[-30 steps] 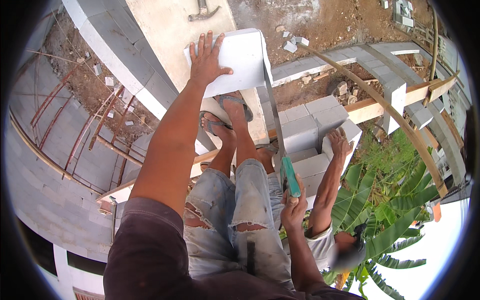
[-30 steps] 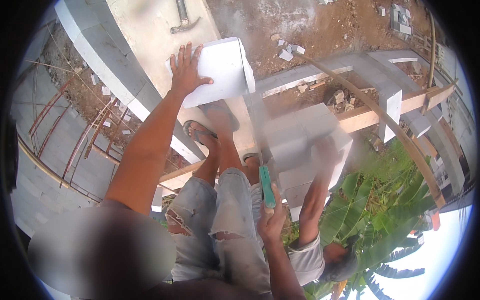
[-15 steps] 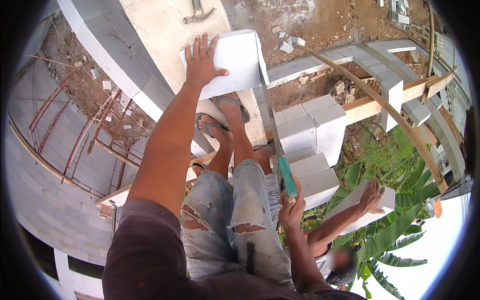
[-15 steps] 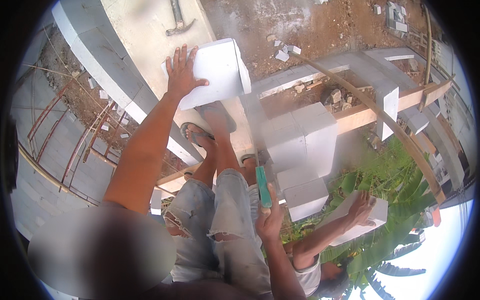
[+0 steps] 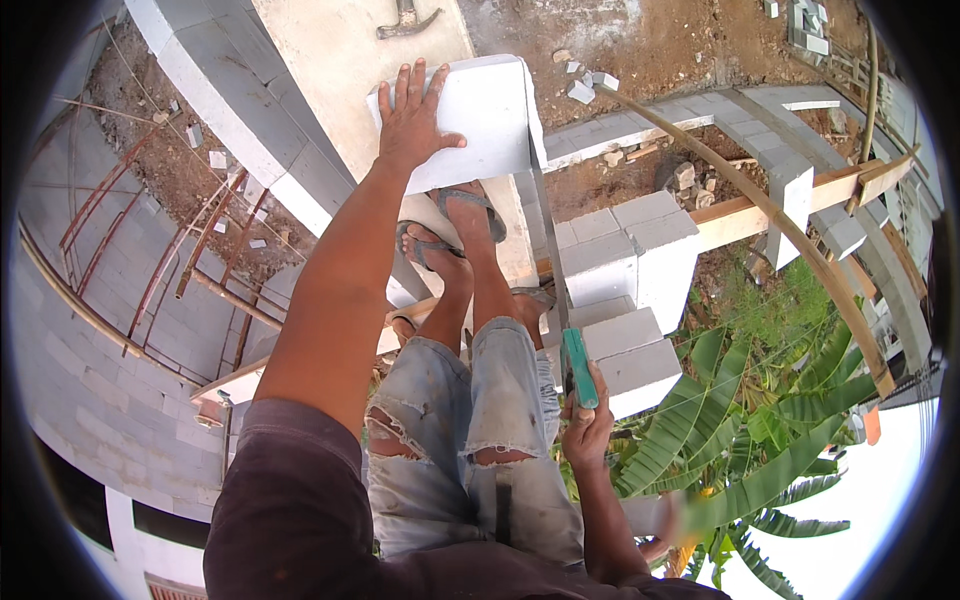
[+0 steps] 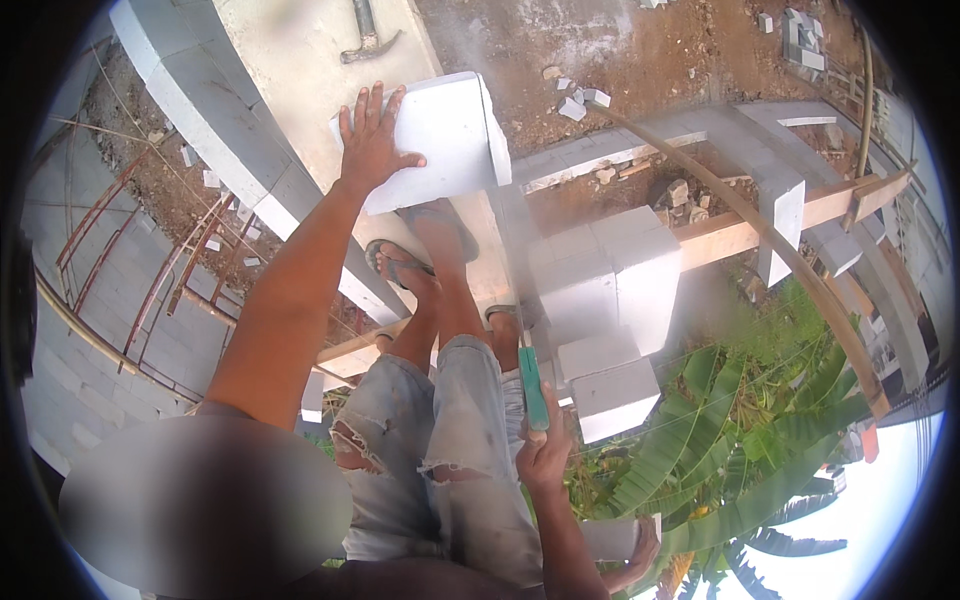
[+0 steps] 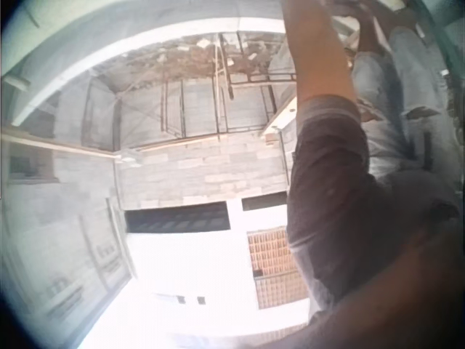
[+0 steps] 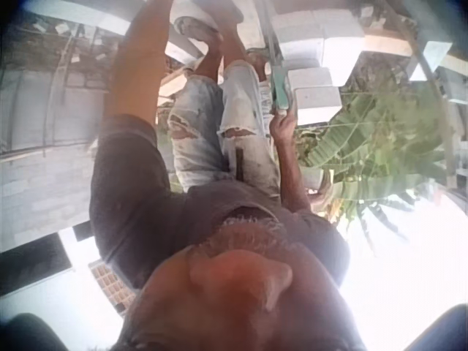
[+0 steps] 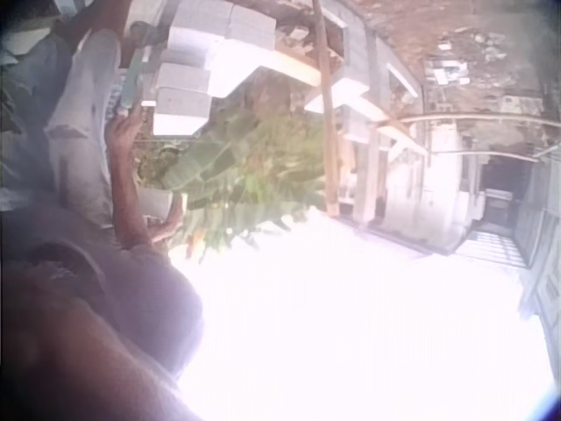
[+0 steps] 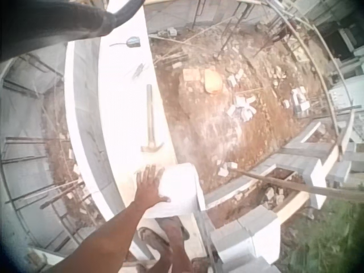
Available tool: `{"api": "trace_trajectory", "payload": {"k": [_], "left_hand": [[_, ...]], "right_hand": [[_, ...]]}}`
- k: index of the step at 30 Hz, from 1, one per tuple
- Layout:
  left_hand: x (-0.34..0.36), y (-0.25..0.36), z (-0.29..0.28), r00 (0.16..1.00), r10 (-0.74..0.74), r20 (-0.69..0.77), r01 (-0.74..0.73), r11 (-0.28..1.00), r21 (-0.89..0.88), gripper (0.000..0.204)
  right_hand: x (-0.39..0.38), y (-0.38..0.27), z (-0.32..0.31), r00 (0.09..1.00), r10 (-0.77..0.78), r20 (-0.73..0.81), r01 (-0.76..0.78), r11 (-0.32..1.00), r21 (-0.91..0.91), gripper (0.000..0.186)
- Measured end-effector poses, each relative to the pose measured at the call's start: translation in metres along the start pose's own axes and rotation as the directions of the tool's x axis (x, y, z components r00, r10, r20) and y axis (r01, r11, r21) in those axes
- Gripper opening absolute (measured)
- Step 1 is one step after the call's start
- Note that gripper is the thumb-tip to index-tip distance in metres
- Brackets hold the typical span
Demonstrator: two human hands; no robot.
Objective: The person cuts a white block with a hand saw, then scoops mortar from a bucket with a trowel and spreads it on a wooden beam. They place the cut block onto the mortar and adjust its position. The scene shows an outdoor construction area with scattered blocks and scaffolding.
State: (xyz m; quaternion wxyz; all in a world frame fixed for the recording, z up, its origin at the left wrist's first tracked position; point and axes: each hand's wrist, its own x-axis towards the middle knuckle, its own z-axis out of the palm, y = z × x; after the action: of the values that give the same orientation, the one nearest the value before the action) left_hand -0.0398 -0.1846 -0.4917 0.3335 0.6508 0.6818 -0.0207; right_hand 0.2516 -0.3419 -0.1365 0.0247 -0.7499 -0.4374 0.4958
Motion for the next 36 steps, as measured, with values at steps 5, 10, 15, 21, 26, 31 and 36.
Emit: {"api": "trace_trajectory", "payload": {"k": [5,10,15,21,26,31,36], "left_hand": [[0.012,0.004,0.005,0.998,0.047,-0.036,-0.047,0.999,-0.023,0.130],[0.004,0.000,0.004,0.999,-0.007,0.036,0.006,0.999,0.042,0.129],[-0.001,0.001,0.002,1.000,-0.016,0.000,0.016,1.000,0.006,0.132],[0.016,0.011,0.006,0.999,0.036,0.004,-0.036,0.998,0.047,0.134],[0.006,-0.003,0.010,1.000,0.025,-0.003,-0.025,0.997,0.067,0.138],[0.001,-0.014,0.014,0.997,0.051,-0.057,-0.047,0.996,0.072,0.139],[0.016,0.016,0.010,0.994,0.109,-0.013,-0.108,0.992,0.059,0.136]], "right_hand": [[0.216,-0.001,0.069,0.997,-0.069,-0.028,0.067,0.994,-0.084,0.065],[0.158,-0.012,0.056,0.997,-0.067,0.034,0.067,0.998,0.015,0.065],[-0.005,0.008,-0.001,0.999,0.010,0.032,-0.009,1.000,-0.023,0.075],[0.217,0.015,0.078,0.996,-0.076,-0.043,0.068,0.985,-0.158,0.056],[0.075,0.003,0.040,0.998,-0.057,0.027,0.059,0.994,-0.090,0.054],[0.022,0.005,0.010,0.998,-0.046,0.039,0.048,0.997,-0.064,0.054],[0.304,0.040,0.110,0.986,-0.013,-0.167,-0.014,0.987,-0.161,0.046]]}}
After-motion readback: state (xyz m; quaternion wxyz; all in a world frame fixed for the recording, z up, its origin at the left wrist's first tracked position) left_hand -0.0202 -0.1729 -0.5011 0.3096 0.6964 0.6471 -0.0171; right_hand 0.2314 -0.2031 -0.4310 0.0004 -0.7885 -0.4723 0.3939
